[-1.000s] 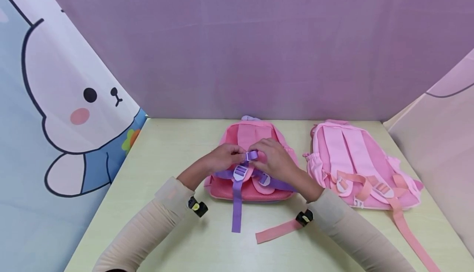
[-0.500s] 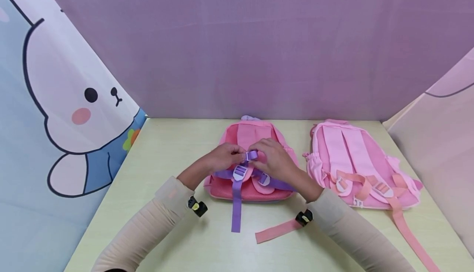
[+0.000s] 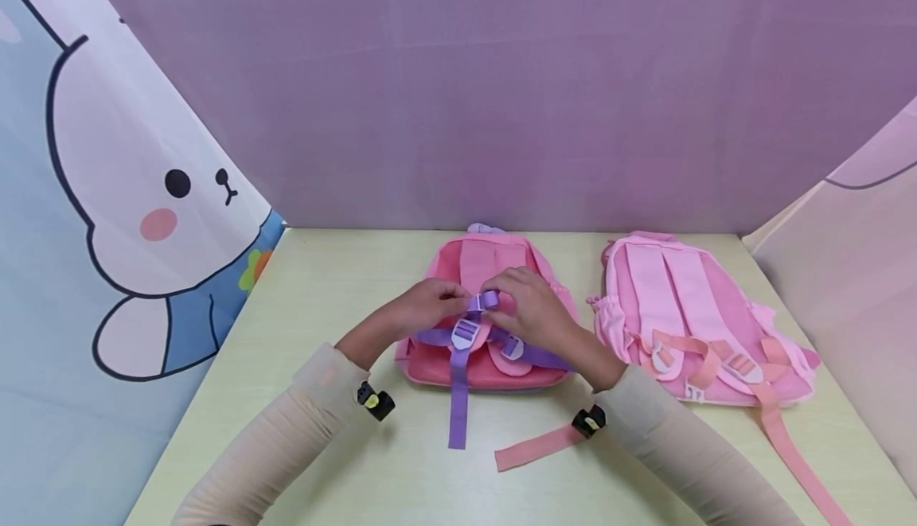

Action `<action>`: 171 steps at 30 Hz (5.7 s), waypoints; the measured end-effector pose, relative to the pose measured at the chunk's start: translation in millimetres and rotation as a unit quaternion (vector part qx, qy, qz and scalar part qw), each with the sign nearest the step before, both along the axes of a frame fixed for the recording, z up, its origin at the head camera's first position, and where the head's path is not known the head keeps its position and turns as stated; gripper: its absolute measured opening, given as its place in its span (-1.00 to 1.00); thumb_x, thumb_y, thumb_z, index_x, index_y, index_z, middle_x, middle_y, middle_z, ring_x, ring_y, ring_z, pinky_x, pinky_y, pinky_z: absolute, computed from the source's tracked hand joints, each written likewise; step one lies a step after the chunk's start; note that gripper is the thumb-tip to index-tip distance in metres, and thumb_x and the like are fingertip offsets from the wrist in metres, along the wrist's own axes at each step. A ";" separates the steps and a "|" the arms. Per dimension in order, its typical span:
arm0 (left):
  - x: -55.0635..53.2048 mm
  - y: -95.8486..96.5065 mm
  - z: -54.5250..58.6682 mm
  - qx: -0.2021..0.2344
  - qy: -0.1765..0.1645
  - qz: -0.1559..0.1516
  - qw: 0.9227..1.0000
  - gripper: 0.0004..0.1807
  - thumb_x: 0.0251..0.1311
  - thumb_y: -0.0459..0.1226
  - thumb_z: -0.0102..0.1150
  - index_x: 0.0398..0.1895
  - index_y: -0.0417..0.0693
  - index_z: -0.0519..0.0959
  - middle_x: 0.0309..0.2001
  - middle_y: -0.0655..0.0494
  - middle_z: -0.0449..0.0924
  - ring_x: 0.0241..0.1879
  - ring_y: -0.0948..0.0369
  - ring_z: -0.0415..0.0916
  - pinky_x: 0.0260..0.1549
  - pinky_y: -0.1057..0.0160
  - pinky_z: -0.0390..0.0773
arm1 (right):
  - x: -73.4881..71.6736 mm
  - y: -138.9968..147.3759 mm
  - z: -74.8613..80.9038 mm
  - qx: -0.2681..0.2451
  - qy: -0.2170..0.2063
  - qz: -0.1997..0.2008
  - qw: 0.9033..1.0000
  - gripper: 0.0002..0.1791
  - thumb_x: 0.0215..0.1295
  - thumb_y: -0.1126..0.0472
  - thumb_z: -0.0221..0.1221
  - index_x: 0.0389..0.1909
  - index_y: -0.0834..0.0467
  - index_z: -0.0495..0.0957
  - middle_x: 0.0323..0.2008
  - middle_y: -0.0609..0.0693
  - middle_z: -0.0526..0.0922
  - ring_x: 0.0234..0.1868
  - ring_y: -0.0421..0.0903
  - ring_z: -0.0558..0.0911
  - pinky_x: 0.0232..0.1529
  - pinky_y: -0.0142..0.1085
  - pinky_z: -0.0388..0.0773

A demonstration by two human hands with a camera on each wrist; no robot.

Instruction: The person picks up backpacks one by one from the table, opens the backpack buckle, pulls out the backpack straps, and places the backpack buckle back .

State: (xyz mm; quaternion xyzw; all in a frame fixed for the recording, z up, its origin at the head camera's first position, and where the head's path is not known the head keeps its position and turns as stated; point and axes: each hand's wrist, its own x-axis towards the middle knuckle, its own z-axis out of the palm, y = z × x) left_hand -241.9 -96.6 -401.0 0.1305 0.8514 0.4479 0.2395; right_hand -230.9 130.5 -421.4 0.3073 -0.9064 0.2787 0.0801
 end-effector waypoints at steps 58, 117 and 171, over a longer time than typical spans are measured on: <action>1.2 9.6 3.8 0.002 -0.009 0.014 1.000 -0.85 0.47 -0.22 0.12 -0.11 0.04 0.69 -0.23 0.06 0.59 -0.11 0.14 0.47 -0.11 0.22 0.45 | -0.8 1.6 -0.3 -0.005 -0.001 -0.004 1.000 -0.61 0.17 0.15 0.47 0.02 0.03 0.64 -0.05 -0.03 0.69 0.08 -0.02 0.61 0.18 0.00 0.57; 0.7 5.1 5.0 0.007 -0.012 0.011 1.000 -0.84 0.47 -0.24 0.12 -0.06 0.00 0.68 -0.19 0.04 0.59 -0.08 0.12 0.47 -0.11 0.23 0.49 | -1.9 1.1 4.2 -0.004 0.000 0.001 1.000 -0.64 0.19 0.15 0.45 0.00 0.03 0.65 -0.07 -0.02 0.69 0.09 0.00 0.61 0.18 0.00 0.56; 0.5 6.8 6.5 0.001 -0.008 0.013 1.000 -0.81 0.46 -0.23 0.14 -0.01 0.00 0.70 -0.16 0.04 0.63 -0.07 0.13 0.47 -0.10 0.24 0.49 | 0.3 1.4 4.7 -0.009 -0.002 -0.002 1.000 -0.63 0.18 0.13 0.46 0.00 0.03 0.65 -0.05 -0.01 0.70 0.11 0.02 0.61 0.20 0.01 0.56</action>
